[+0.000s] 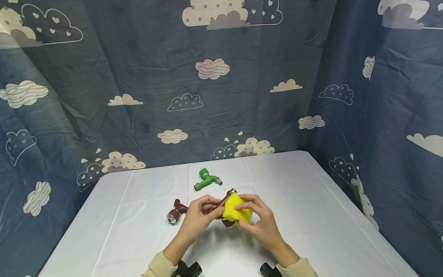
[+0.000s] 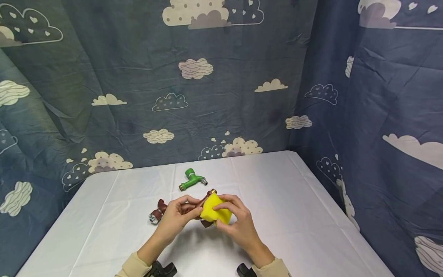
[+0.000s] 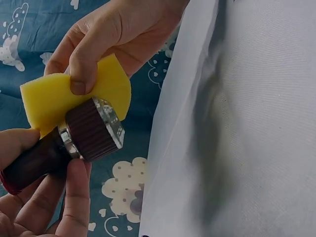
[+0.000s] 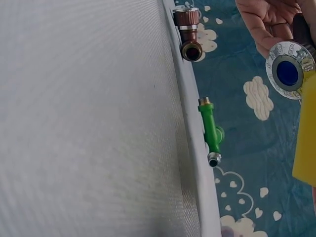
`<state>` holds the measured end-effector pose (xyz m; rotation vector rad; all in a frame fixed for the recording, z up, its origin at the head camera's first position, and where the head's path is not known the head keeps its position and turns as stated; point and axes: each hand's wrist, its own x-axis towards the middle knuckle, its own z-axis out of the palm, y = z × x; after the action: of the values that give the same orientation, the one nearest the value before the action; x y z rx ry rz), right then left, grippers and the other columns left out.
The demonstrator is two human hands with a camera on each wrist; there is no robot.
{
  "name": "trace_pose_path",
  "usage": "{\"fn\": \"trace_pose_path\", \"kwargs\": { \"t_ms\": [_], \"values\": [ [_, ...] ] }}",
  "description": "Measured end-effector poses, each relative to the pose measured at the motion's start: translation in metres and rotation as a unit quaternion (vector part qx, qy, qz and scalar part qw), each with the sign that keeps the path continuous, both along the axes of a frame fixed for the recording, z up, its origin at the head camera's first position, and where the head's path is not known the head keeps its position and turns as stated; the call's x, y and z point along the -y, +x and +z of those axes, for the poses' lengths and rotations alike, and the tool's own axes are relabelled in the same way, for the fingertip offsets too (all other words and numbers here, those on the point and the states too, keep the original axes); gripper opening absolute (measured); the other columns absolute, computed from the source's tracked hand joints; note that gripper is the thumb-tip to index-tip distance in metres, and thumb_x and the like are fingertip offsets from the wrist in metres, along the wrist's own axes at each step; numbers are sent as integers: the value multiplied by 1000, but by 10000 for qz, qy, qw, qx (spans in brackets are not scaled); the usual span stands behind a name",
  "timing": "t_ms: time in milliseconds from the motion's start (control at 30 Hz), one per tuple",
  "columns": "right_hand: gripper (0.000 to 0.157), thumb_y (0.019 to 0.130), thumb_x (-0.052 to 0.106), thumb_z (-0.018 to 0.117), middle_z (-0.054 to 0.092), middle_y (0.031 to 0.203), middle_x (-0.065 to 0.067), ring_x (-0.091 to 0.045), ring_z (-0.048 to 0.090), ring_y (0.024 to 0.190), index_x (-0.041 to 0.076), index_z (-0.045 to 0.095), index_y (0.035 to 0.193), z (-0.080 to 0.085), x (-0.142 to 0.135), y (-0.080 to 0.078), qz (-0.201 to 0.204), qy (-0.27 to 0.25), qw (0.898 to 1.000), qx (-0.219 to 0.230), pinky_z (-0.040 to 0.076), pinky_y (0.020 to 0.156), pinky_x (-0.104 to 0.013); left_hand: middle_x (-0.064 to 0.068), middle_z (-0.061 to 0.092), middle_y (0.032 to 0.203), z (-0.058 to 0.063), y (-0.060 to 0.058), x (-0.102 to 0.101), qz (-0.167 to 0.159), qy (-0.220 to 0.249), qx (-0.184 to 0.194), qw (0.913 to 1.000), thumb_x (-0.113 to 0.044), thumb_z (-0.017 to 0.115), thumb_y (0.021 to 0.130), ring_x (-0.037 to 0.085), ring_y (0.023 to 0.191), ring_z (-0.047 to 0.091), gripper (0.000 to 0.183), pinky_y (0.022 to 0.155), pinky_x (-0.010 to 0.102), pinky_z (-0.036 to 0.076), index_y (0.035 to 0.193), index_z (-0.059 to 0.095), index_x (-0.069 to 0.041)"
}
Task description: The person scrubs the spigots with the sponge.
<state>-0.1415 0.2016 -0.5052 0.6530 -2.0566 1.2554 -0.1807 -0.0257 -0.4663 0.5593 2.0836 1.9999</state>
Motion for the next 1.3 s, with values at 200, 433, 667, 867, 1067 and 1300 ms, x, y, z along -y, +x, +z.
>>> {"fn": "trace_pose_path", "kwargs": {
  "t_ms": [200, 433, 667, 867, 1067, 1300],
  "values": [
    [51, 71, -12, 87, 70, 131, -12, -30, 68, 121, 18, 78, 110, 0, 1, -1, -101, -72, 9996, -239, 49, 110, -11, 29, 78, 112, 0, -1, 0, -41, 113, 43, 9999, -5, 80, 96, 10, 86, 77, 31, 81, 29, 68, 120, 71, 12],
    [49, 70, -12, 88, 70, 130, -12, -24, 65, 124, 17, 79, 109, 2, -4, -2, -552, -203, 9980, -245, 47, 110, -10, 26, 79, 108, 2, 1, -1, -82, 336, 463, 9983, -1, 80, 94, 13, 89, 79, 33, 85, 36, 69, 118, 67, 16],
    [49, 68, -8, 92, 71, 130, -9, -24, 65, 122, 18, 79, 108, 4, -10, -7, -1056, -408, 9934, -193, 44, 108, -6, 21, 80, 105, 2, 3, -1, -361, 248, 620, 9971, -1, 81, 93, 12, 88, 79, 33, 84, 34, 68, 118, 67, 17],
    [49, 69, -10, 90, 71, 131, -10, -23, 65, 123, 17, 79, 109, 3, -12, -7, -1154, -463, 9922, -71, 44, 108, -6, 23, 80, 103, 2, 2, -1, -511, 190, 554, 9970, 1, 80, 92, 12, 86, 79, 32, 83, 33, 69, 116, 68, 17],
    [42, 78, -7, 88, 70, 133, -9, -8, 63, 121, 13, 76, 112, 4, -11, -6, -971, -845, 9882, 825, 51, 97, -12, 21, 80, 103, 3, 1, 0, -573, 259, 567, 9964, 1, 81, 92, 11, 86, 79, 33, 83, 34, 69, 117, 67, 18],
    [36, 93, 1, 80, 68, 132, -15, -6, 70, 108, 3, 67, 126, 9, -11, -6, -101, -1770, 9553, 2366, 61, 89, -19, 3, 82, 98, 3, 0, 2, -643, 536, 716, 9939, -1, 81, 92, 12, 88, 79, 40, 85, 37, 69, 124, 64, 16]
  ]
}}
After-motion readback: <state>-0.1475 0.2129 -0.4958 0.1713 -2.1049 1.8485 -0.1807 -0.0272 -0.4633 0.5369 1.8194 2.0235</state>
